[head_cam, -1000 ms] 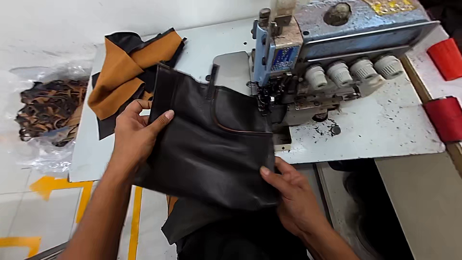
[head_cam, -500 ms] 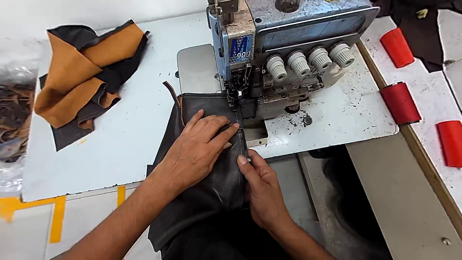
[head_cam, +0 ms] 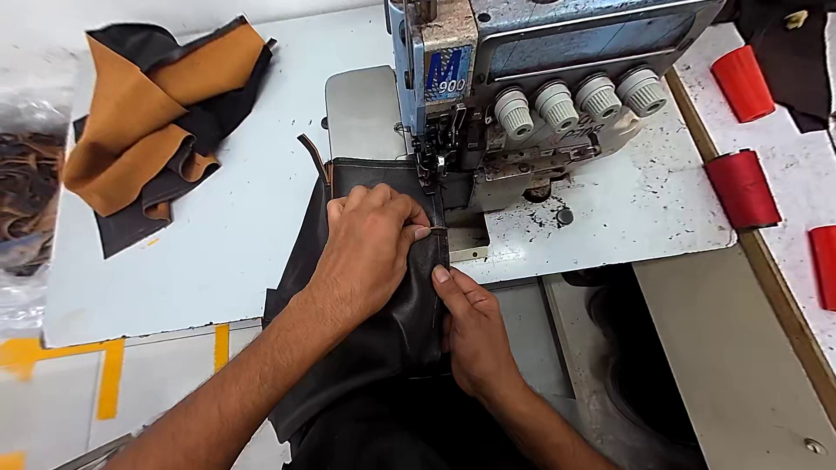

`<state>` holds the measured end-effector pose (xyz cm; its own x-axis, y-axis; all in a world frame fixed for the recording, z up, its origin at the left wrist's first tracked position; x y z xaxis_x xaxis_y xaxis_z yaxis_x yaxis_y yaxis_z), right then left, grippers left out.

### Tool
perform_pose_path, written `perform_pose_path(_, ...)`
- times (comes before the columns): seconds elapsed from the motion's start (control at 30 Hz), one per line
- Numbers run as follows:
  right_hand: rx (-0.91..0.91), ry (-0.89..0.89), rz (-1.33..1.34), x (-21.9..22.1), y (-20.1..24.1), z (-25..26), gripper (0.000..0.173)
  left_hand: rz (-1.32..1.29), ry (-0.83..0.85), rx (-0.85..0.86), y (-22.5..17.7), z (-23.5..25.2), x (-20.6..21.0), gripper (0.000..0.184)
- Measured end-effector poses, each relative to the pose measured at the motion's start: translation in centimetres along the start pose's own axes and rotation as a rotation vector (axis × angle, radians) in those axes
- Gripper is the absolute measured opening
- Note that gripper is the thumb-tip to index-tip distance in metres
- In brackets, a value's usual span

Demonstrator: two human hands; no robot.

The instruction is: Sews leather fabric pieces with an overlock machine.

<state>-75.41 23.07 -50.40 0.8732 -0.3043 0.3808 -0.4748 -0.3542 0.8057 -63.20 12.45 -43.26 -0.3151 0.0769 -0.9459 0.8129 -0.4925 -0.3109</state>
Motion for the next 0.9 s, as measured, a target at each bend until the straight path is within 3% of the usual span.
perform_pose_path(0.1,0.009,-0.004,-0.007,0.0,-0.1,0.1,0.038,0.087,0.050,0.013,-0.4,0.6,-0.2,0.017)
perform_pose_path(0.3,0.021,0.001,-0.018,-0.1,0.1,0.1,0.039,0.005,0.161,-0.033,0.1,1.6,-0.9,0.013)
perform_pose_path(0.4,0.028,0.002,0.002,-0.1,0.0,0.1,0.039,-0.040,0.073,-0.031,0.5,1.2,-0.6,0.010)
perform_pose_path(0.53,0.011,0.009,0.011,0.0,-0.2,0.2,0.038,-0.100,-0.105,0.041,2.2,0.9,0.5,0.026)
perform_pose_path(0.9,-0.047,0.029,0.001,0.6,1.5,1.2,0.040,-0.157,-0.111,0.047,3.3,2.5,0.1,0.029)
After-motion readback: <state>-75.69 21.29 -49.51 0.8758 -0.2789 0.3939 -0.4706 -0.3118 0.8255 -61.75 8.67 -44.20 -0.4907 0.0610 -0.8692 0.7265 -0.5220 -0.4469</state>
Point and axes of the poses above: each hand's wrist, its own z-axis towards the middle knuckle, its own x-axis out of the palm, y = z × x, the point moved 4 cm from there along z, towards the middle knuckle, and after that the axes turned 7 degrees about z, right-handed, at the moved point
